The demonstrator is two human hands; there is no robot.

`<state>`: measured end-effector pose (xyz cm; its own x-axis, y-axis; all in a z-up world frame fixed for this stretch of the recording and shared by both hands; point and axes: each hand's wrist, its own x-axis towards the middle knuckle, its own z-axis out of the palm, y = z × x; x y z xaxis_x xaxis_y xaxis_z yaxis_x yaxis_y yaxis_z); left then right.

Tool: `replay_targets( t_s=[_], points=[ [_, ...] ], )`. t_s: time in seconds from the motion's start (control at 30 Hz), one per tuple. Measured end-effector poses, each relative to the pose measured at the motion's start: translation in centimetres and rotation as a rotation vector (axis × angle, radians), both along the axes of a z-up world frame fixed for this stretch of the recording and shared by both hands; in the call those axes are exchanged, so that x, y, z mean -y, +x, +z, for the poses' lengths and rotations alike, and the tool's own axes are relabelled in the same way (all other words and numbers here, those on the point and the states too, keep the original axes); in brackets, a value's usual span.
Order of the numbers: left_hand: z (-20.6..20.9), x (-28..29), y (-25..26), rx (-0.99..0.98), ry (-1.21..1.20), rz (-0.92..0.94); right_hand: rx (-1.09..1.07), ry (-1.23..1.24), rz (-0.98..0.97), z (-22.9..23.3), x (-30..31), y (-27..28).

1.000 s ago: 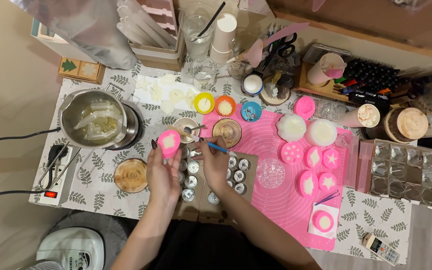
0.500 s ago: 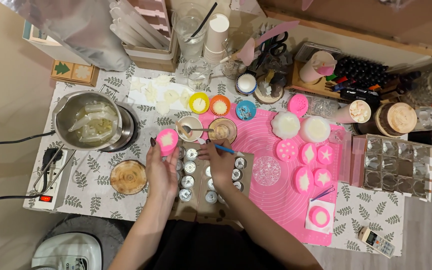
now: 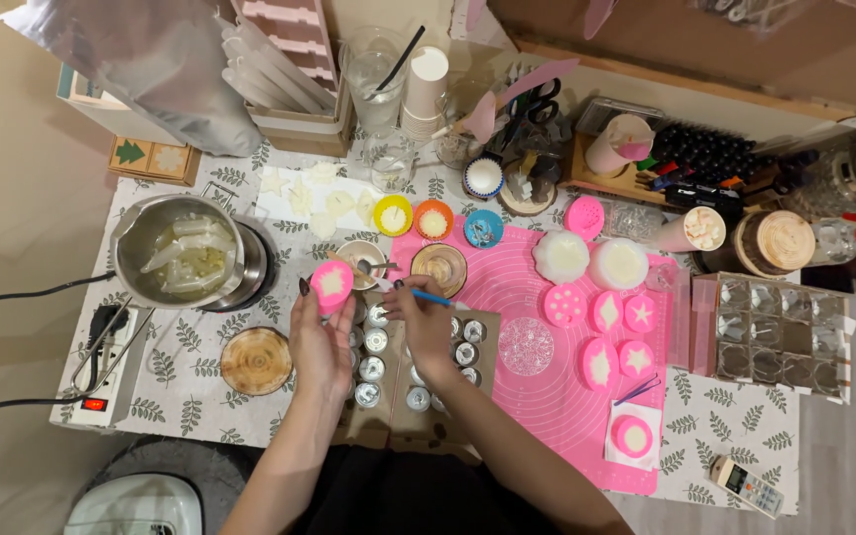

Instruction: Preparing molds, decorating with wax, and stirring melted wax for candle making.

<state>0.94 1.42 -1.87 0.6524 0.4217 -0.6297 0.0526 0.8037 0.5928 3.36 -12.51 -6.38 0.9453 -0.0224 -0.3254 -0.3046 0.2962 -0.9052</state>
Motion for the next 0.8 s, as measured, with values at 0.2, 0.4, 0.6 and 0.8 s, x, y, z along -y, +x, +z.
replay_targets(
  t_s=[0.2,0.4,0.6,0.8],
  points=[
    [2.0,0.2,0.1,0.022,-0.057,-0.012,0.069,-0.068,0.088,2.7,1.5,-0.3],
    [2.8,0.4,-0.7,0.104,-0.061,-0.098,0.193,-0.344,0.185,10.4,3.8,-2.7],
    [4.1,1.1,-1.6,0.129,-0.111,-0.242,0.291,-0.641,0.000,9.8,10.1,-5.5],
    [4.3,2.5,-2.8,0.158,-0.145,-0.368,0.445,-1.117,-0.102,8.8,16.6,-8.1]
  ],
)
